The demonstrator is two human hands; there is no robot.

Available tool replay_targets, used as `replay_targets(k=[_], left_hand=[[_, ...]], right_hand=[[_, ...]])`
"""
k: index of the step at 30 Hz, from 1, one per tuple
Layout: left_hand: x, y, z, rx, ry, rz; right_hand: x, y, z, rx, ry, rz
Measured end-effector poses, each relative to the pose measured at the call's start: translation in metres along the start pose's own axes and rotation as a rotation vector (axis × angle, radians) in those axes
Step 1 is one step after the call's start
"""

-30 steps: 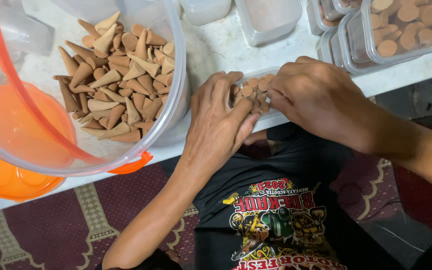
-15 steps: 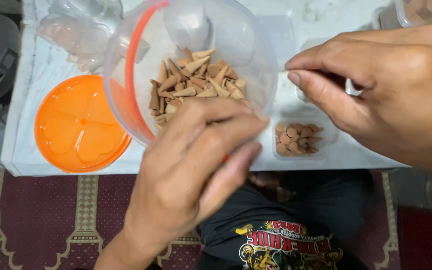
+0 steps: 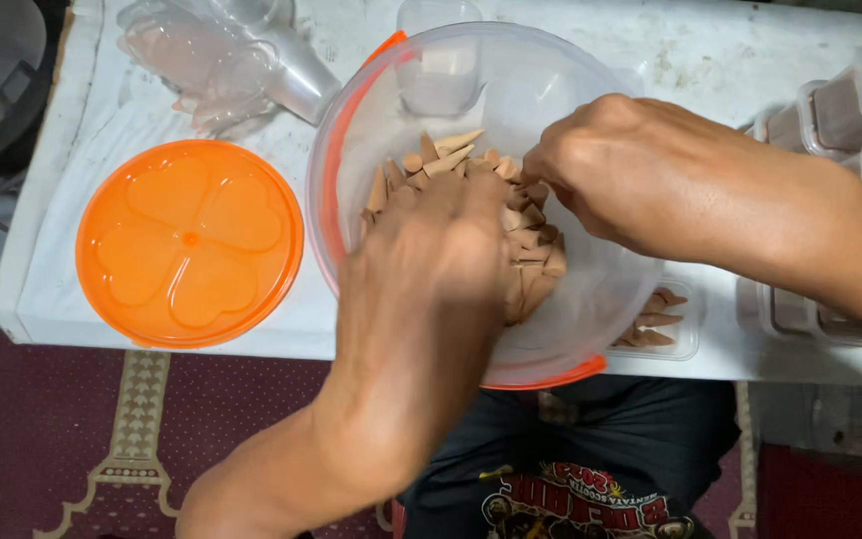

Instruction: The person transfers small, cone-shaped wooden objects from a large transparent bucket into smaller rectangular plastic containers. They use both hands to scoop and arrange the objects, filling the smaller containers one by one.

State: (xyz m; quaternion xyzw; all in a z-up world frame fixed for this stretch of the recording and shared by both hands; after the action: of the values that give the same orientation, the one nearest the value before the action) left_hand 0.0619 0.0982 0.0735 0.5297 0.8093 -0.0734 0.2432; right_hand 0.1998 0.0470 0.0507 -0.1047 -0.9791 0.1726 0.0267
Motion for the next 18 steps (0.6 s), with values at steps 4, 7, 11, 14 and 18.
replay_targets(k=[4,7,11,14,18], left_hand=[[-0.021,-0.011,-0.016,-0.11,-0.223,0.192],[-0.012,0.007,-0.017,-0.045,-0.101,0.221],[0.02,0.034,0.014,0.165,0.226,0.036],[0.027,0.036,0.027,0.198,0.316,0.01],[0.028,0.035,0.03,0.179,0.364,0.017]], right_hand=[[0.007,0.019,-0.005,0.17,-0.047,0.126],[0.012,0.035,0.001,0.254,0.032,0.182],[0.01,0.059,0.033,0.246,-0.029,0.073],[0.009,0.067,0.046,0.235,-0.083,0.037],[0.01,0.065,0.045,0.233,-0.15,0.041]])
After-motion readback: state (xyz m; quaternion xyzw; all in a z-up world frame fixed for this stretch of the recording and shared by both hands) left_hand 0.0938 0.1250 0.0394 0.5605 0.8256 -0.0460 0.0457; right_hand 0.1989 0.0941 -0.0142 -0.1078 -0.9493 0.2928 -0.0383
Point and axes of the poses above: each hand's wrist, its own y-axis towards the middle knuckle, its own z-axis out of the palm, x = y × z, the point moved 7 cm from there along y, towards the middle knuckle, and after that the axes turned 1 degree about -y, right-handed, at the moved point
